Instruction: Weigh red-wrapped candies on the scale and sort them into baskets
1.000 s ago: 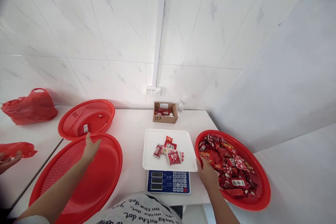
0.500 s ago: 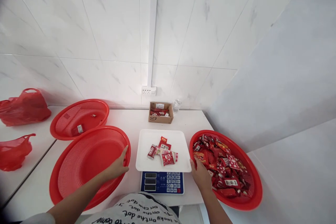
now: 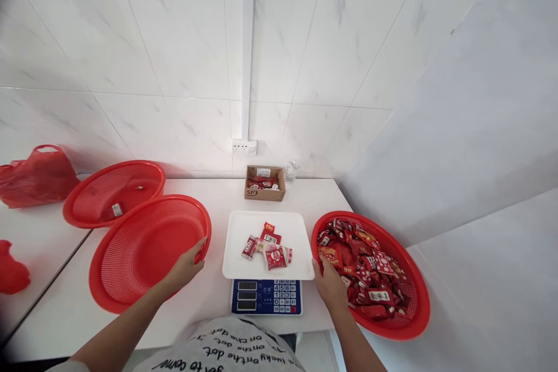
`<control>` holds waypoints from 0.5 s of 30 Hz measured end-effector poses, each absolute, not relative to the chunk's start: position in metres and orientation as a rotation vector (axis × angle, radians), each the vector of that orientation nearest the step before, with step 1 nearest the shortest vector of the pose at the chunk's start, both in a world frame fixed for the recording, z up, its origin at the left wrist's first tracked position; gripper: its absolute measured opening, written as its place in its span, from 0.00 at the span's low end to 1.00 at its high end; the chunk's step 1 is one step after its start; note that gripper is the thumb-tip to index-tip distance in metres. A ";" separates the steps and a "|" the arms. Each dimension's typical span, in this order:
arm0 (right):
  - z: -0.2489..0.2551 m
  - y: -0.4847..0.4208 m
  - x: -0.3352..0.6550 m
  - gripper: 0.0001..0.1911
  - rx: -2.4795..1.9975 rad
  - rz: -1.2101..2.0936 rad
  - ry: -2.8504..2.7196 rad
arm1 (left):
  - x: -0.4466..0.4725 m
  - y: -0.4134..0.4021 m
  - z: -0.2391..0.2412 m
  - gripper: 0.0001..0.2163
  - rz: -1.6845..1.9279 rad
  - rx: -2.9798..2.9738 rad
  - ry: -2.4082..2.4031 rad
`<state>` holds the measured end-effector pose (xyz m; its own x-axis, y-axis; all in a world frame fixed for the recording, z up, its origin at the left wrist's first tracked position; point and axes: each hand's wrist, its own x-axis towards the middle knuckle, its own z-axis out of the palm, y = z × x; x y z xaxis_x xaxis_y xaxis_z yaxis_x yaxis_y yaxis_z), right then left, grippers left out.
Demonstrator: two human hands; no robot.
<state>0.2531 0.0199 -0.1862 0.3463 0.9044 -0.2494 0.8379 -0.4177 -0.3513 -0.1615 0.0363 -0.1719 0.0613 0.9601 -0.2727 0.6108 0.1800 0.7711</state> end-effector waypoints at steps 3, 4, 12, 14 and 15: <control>-0.186 0.019 0.252 0.29 -2.439 0.588 -1.600 | -0.156 0.042 -0.164 0.32 0.486 1.501 1.694; -0.186 0.019 0.252 0.29 -2.440 0.579 -1.598 | -0.154 0.042 -0.161 0.32 0.460 1.519 1.680; -0.186 0.019 0.252 0.29 -2.436 0.550 -1.601 | -0.156 0.040 -0.153 0.28 0.361 1.736 1.547; -0.187 0.019 0.252 0.29 -2.435 0.552 -1.602 | -0.160 0.045 -0.152 0.26 0.351 1.774 1.573; -0.187 0.019 0.252 0.29 -2.434 0.553 -1.602 | -0.161 0.048 -0.152 0.25 0.350 1.793 1.581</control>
<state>0.2522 0.0192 -0.1872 0.3523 0.9122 -0.2092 0.8471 -0.4059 -0.3430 -0.1609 0.0481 -0.1520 0.2149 0.9451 -0.2461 0.7528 0.0003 0.6583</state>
